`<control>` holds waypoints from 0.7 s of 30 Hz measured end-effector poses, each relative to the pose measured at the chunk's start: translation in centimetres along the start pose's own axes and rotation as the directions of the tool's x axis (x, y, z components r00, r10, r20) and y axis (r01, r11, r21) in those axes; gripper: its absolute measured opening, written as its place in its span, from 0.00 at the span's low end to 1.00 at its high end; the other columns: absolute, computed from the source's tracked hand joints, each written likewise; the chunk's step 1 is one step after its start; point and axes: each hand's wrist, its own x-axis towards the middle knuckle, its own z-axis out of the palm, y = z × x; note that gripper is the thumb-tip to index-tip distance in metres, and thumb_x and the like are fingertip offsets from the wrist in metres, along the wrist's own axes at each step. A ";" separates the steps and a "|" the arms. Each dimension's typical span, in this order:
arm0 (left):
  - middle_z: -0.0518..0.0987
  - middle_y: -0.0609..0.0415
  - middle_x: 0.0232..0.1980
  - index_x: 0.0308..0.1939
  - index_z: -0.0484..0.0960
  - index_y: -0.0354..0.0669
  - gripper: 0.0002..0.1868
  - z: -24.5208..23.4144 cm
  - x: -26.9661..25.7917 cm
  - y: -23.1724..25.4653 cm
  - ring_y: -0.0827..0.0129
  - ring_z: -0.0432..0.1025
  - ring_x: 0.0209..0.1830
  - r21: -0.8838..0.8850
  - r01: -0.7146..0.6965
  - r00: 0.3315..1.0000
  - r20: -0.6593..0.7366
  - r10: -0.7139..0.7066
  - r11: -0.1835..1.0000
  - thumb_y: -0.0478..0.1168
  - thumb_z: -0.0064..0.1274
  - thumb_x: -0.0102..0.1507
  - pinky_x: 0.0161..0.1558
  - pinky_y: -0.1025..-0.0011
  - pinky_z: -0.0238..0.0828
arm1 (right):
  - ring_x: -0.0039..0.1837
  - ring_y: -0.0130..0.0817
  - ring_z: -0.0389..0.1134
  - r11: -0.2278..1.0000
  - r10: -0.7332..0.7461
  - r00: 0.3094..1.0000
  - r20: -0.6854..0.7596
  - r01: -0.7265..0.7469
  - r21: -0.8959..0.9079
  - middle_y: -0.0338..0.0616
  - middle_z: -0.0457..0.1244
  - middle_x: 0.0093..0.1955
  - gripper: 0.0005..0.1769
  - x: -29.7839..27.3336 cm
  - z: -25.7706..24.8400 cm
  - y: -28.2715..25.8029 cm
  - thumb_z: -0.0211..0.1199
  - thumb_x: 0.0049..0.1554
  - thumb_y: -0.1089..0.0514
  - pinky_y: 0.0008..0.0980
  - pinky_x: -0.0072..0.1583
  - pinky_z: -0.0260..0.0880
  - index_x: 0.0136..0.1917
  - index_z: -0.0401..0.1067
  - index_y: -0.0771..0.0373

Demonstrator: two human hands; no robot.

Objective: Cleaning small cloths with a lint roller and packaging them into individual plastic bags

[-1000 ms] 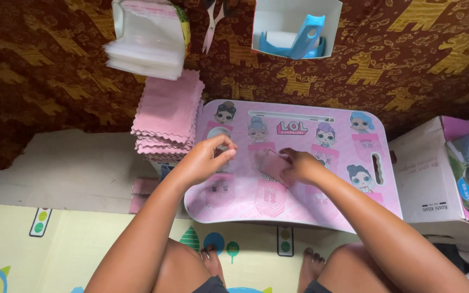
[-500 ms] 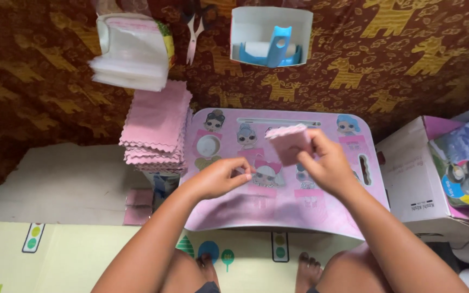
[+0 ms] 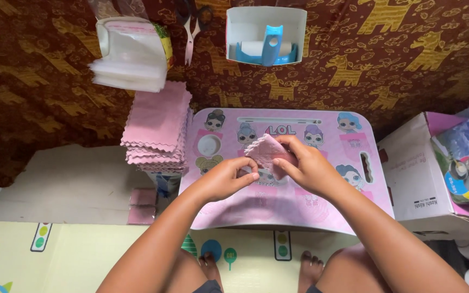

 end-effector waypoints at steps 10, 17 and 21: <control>0.84 0.46 0.48 0.45 0.81 0.44 0.07 -0.2 -0.7 1.2 0.59 0.82 0.44 -0.053 -0.032 0.999 0.009 0.033 0.998 0.41 0.55 0.66 0.45 0.65 0.79 | 0.62 0.54 0.71 0.967 -0.004 1.000 -0.026 0.010 0.254 0.57 0.70 0.58 0.26 1.5 1.2 3.0 0.64 0.59 0.61 0.53 0.61 0.71 0.70 0.64 0.59; 0.83 0.46 0.48 0.46 0.81 0.41 0.07 -0.1 -0.2 0.0 0.63 0.81 0.47 -0.172 0.003 1.000 -0.003 -0.004 0.985 0.38 0.55 0.66 0.50 0.65 0.81 | 0.63 0.58 0.70 0.975 -0.022 0.999 0.048 0.011 0.221 0.58 0.69 0.61 0.30 1.3 0.3 2.0 0.63 0.58 0.60 0.56 0.62 0.71 0.72 0.61 0.59; 0.82 0.44 0.51 0.47 0.81 0.37 0.08 -0.1 0.0 -0.7 0.60 0.80 0.50 -0.266 0.013 1.000 -0.007 -0.015 0.964 0.37 0.54 0.67 0.53 0.64 0.81 | 0.62 0.61 0.70 0.989 -0.020 0.996 0.084 0.007 0.149 0.59 0.69 0.59 0.33 1.1 0.1 1.0 0.63 0.58 0.59 0.58 0.61 0.72 0.75 0.58 0.57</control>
